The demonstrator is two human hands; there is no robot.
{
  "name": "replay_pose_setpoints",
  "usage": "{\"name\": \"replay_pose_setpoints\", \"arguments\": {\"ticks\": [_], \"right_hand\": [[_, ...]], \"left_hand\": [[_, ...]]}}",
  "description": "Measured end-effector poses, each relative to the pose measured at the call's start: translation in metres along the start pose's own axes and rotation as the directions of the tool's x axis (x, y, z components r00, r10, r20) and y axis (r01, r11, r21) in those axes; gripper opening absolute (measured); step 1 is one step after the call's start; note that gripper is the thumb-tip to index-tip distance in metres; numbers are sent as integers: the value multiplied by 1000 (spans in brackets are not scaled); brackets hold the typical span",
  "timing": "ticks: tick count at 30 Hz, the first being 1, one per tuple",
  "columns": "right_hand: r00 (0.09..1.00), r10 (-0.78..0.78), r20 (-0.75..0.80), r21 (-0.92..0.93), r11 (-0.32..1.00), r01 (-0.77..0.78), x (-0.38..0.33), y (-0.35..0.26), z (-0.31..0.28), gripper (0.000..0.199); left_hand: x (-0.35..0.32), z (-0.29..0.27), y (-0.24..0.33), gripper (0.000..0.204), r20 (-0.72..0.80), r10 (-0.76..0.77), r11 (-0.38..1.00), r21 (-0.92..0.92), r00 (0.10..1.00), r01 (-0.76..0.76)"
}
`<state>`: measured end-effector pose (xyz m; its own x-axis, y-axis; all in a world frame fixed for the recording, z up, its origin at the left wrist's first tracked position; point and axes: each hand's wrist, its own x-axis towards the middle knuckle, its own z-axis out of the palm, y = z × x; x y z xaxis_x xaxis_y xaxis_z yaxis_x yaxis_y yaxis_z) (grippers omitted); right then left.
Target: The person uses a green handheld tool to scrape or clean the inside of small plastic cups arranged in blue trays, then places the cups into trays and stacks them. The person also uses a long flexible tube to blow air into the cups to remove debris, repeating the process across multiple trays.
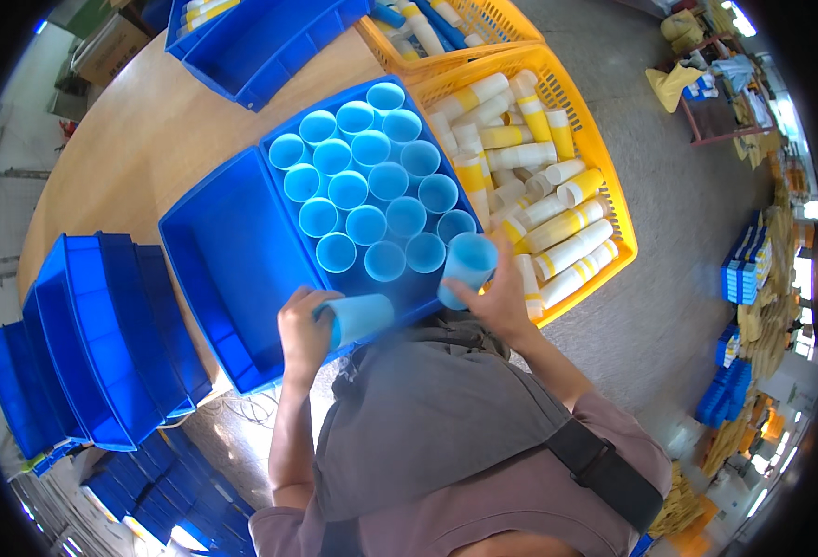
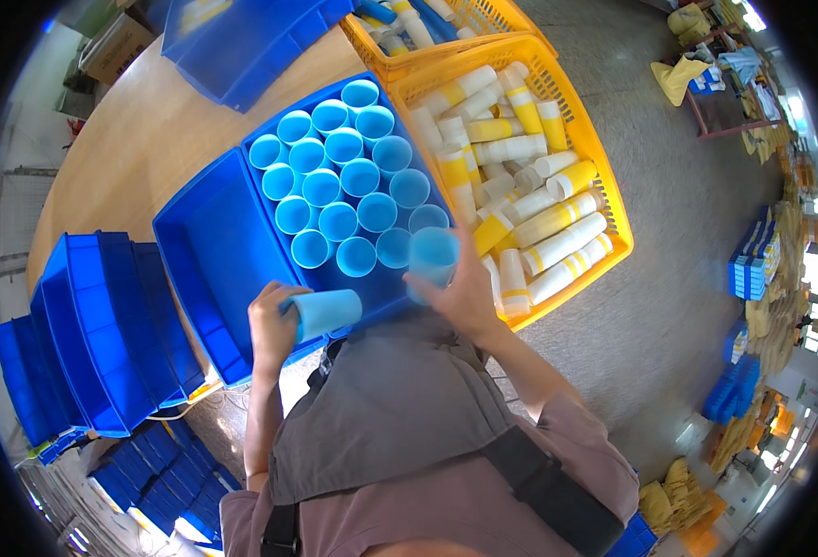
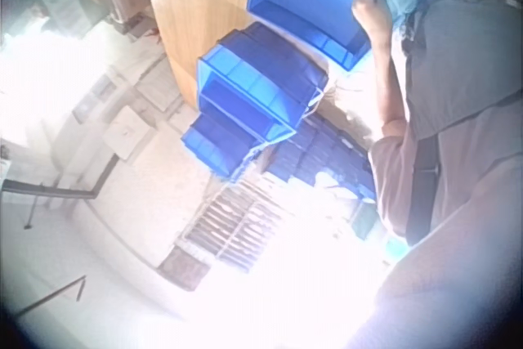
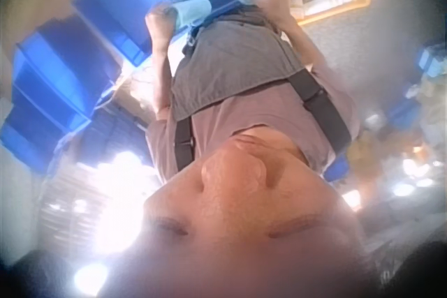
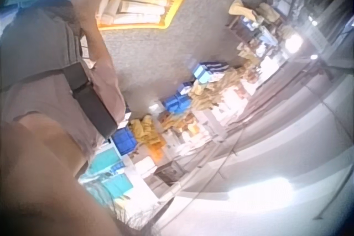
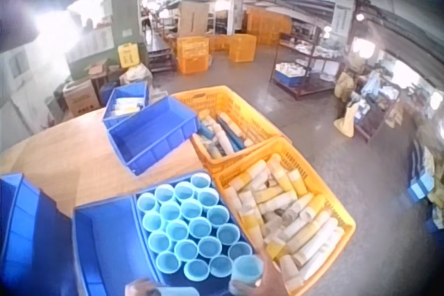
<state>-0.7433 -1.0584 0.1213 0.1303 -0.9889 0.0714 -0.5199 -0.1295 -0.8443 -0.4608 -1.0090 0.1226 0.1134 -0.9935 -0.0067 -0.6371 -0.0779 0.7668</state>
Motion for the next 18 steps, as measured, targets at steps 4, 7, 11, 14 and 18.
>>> {"name": "replay_pose_setpoints", "arguments": {"ticks": [4, 7, 11, 14, 18], "right_hand": [[998, -68, -2, -205, 976, 67, 2, 27, 2, 73], [958, -249, 141, -542, 790, 285, 1, 37, 0, 64], [951, -286, 117, -475, 825, 307, 7, 36, -9, 52], [899, -403, 171, -319, 841, 438, 20, 22, 1, 47], [797, -510, 324, 225, 860, 458, 27, -14, 46, 59]], "left_hand": [[26, 45, -19, 29, -151, 230, 853, 507, 961, -124], [36, 57, -16, 48, -184, 106, 873, 488, 977, -3], [26, 46, -3, 59, -197, -31, 966, 248, 980, 80], [1, 37, 0, 51, -349, -86, 977, 153, 933, 148], [-49, 40, 5, 33, -552, -387, 922, -210, 738, 326]]}}
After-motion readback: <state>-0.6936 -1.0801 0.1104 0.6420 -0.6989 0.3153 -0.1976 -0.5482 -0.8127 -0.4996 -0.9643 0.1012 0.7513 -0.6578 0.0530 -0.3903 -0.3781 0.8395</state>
